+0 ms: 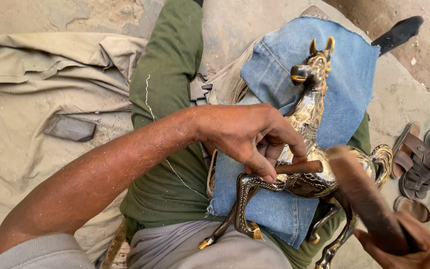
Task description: The person sits on the ground with a brass horse figurine on a denim cloth and decorates its surface by hand. They hold a small punch against the metal body and strike it with a wooden mallet, repositioning the punch repeatedly to work patterned details across the horse's flank, shoulder, and neck, turning the figurine to reach different sides.
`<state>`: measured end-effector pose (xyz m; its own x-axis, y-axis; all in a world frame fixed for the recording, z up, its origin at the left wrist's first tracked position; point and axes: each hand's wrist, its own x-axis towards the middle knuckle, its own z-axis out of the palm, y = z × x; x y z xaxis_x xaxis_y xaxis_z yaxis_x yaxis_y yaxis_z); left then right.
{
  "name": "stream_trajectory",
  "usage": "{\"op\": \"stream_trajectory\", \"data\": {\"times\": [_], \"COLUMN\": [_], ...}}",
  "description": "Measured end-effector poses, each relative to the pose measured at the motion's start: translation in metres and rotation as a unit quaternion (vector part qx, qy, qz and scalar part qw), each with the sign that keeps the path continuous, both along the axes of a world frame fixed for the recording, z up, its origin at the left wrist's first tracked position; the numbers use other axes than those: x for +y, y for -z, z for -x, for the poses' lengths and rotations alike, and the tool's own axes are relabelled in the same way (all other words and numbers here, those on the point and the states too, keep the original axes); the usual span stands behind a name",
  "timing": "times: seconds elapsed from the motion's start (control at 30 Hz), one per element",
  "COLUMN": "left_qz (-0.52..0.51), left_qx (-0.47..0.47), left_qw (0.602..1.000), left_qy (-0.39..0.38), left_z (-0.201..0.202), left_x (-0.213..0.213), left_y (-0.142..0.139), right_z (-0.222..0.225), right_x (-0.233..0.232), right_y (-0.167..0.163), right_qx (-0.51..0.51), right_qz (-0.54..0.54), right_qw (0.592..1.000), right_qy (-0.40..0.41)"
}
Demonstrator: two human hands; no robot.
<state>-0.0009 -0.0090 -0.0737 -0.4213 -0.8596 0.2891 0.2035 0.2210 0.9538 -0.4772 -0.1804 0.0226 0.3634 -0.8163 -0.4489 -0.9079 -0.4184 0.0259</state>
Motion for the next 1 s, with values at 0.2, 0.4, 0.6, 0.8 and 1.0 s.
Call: {"op": "stream_trajectory", "data": {"times": [0.2, 0.4, 0.6, 0.8, 1.0], "left_qz": [-0.004, -0.04, -0.003, -0.036, -0.115], "left_qx": [0.001, 0.016, 0.004, 0.039, 0.113], "left_qw": [1.0, 0.999, 0.999, 0.975, 0.934], "left_qy": [-0.002, -0.015, -0.033, -0.214, -0.318], "left_z": [-0.001, -0.003, -0.002, -0.004, 0.011], "left_x": [0.006, 0.012, 0.015, 0.036, 0.024], "left_y": [-0.003, -0.003, -0.005, -0.005, 0.007], "right_z": [-0.01, -0.043, -0.07, -0.1, -0.079], "right_x": [0.008, 0.004, 0.026, 0.062, 0.054], "right_y": [0.006, -0.021, -0.022, -0.041, -0.011], "right_qx": [-0.188, -0.1, 0.026, -0.083, 0.021], "right_qz": [0.053, -0.036, 0.032, 0.058, -0.035], "right_qw": [0.977, 0.988, 0.999, 0.992, 0.999], "right_qy": [-0.085, 0.108, -0.022, -0.073, 0.032]}}
